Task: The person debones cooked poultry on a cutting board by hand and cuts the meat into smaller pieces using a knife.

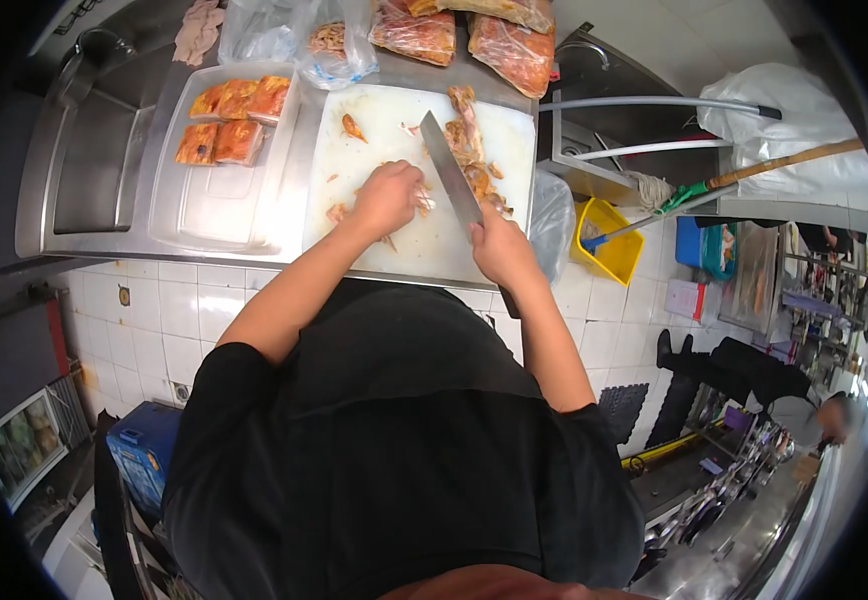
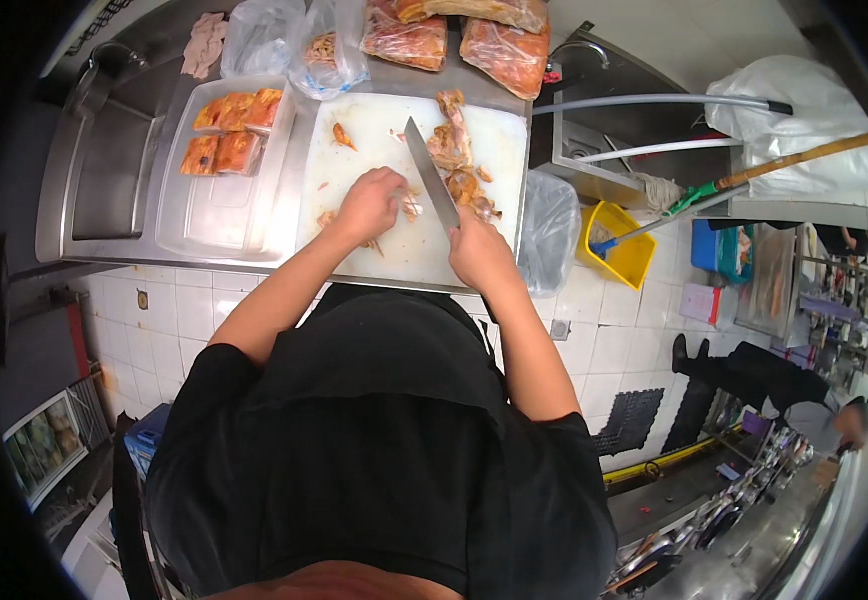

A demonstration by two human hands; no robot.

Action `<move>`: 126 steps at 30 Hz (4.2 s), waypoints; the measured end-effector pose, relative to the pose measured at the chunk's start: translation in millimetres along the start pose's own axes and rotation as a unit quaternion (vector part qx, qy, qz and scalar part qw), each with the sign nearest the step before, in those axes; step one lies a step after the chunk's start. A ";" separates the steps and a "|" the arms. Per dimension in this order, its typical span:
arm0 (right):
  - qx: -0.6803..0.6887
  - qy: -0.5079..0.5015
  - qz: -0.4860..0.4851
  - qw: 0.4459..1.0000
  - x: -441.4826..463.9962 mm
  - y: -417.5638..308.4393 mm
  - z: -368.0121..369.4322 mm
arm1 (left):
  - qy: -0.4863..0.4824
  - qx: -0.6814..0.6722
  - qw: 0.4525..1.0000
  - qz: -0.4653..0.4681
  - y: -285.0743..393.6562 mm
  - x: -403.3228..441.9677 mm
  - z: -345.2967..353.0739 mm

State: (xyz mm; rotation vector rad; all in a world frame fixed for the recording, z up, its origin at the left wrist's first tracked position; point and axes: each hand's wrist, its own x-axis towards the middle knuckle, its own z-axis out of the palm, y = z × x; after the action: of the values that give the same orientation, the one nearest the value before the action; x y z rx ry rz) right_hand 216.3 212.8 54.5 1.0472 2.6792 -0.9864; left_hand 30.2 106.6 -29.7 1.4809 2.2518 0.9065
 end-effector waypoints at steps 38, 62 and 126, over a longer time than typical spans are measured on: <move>0.111 0.122 0.067 0.984 -79.5 54.5 -4.1 | -0.110 0.069 0.975 0.178 -6.0 -10.4 10.7; -0.065 -0.060 -0.024 0.996 -13.1 -19.8 27.0 | -0.066 0.022 0.992 0.105 1.5 -20.9 25.5; -0.043 0.042 0.035 0.998 1.2 -24.9 23.8 | -0.036 0.020 0.993 0.114 -13.7 -29.2 16.9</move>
State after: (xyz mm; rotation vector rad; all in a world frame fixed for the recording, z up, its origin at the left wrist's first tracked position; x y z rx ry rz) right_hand 196.3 185.4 48.8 1.1804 2.7042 -0.8249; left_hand 42.3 82.3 -54.0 1.7879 2.0916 0.8590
